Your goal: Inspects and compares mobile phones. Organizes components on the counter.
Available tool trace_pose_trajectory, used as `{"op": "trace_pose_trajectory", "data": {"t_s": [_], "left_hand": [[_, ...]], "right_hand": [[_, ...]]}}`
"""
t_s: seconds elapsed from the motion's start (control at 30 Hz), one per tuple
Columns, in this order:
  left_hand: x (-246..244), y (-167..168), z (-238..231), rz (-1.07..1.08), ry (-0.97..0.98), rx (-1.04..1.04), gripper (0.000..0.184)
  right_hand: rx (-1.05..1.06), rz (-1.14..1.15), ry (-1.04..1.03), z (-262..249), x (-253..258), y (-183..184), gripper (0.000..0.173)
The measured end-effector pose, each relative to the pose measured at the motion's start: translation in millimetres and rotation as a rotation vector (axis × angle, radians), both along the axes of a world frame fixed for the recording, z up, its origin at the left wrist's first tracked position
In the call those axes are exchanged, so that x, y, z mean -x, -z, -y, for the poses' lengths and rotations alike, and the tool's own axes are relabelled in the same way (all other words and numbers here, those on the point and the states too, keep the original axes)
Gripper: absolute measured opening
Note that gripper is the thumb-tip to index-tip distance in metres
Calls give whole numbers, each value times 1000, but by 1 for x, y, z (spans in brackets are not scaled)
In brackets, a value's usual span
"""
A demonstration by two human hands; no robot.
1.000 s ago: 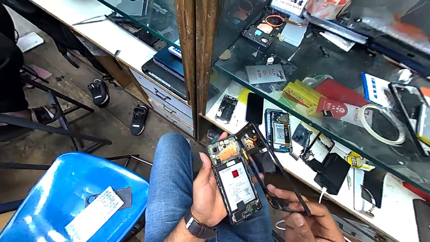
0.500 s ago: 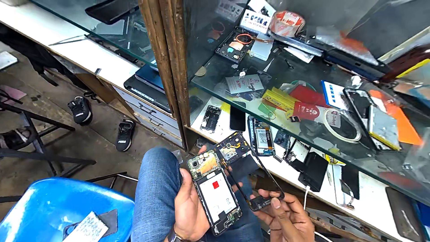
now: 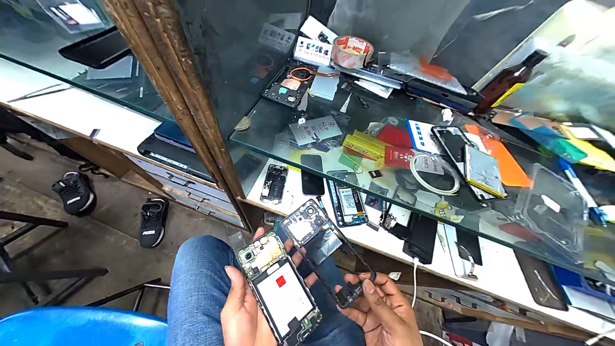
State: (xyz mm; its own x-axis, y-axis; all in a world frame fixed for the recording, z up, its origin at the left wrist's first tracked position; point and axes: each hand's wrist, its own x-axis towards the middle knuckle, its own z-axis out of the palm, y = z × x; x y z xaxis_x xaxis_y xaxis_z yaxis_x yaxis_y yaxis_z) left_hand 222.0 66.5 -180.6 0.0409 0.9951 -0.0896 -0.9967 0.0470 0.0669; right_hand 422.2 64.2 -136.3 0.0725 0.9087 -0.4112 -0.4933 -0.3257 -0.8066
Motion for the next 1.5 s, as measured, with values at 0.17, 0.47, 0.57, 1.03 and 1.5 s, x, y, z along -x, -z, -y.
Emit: {"op": "trace_pose_trajectory", "data": {"t_s": [0.17,0.47,0.57,1.03,1.5], "left_hand": [[0,5,0,37,19,8,78],[2,5,-2,16,-3,15,72],[2,6,-2,-11,-12,41,75],[18,-7,-4,-119,-116,163,63],[31,-5,0,-173,-138,146,61]], "right_hand": [[38,-33,25,-3,-3,0,14],[49,-6,122,-12,4,7,14],[48,-13,128,-14,11,8,14],[103,-7,-128,-7,34,14,11],[-416,945,-758,-40,28,22,91]]}}
